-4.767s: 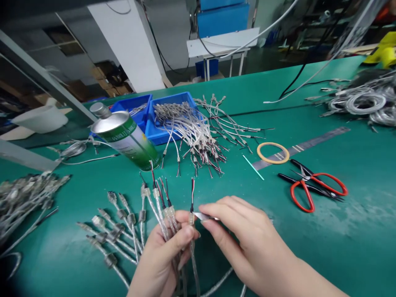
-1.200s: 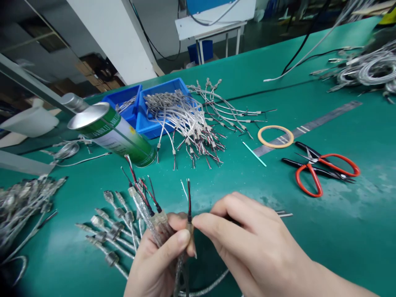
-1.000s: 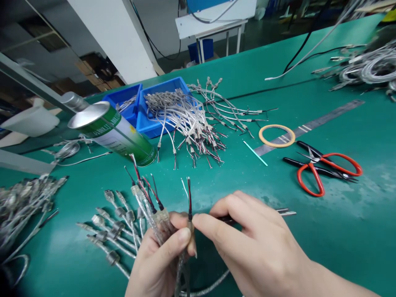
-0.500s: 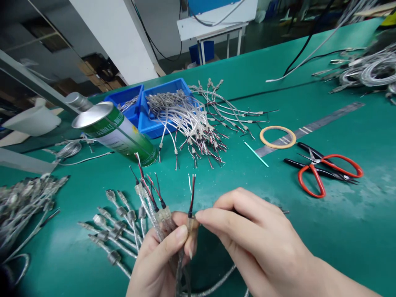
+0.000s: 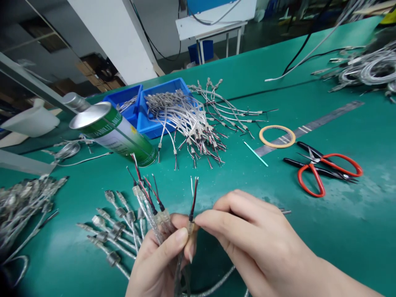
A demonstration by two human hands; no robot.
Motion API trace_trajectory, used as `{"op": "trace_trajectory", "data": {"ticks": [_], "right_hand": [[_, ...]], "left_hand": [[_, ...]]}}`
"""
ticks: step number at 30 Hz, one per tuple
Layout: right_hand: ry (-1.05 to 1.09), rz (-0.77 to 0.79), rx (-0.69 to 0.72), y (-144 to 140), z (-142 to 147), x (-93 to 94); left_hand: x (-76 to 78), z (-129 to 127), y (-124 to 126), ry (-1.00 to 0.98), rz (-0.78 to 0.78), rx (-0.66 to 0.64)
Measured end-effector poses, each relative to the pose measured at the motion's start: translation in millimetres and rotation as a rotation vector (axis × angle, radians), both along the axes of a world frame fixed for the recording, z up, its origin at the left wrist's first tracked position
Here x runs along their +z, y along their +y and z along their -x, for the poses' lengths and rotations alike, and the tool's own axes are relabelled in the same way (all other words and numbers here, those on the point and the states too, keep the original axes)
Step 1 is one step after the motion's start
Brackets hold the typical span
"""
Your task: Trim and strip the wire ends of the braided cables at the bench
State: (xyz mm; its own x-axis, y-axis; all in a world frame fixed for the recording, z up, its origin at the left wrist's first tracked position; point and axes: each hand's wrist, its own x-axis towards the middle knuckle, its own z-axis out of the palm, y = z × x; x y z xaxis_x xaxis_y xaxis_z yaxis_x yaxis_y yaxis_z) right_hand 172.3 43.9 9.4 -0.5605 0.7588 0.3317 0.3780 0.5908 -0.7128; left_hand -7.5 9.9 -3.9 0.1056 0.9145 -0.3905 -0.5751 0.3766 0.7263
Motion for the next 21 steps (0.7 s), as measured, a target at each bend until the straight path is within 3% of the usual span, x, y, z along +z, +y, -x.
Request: {"op": "trace_trajectory", "data": {"ticks": [14, 21], "right_hand": [[-0.083, -0.198, -0.089, -7.8, 2.2, -7.9], [-0.071, -0.117, -0.176, -14.7, 1.8, -16.3]], "left_hand": [[1.2, -1.1, -0.7, -0.018, -0.027, 0.019], [1.2, -1.3, -0.9, -0.008, -0.004, 0.009]]}}
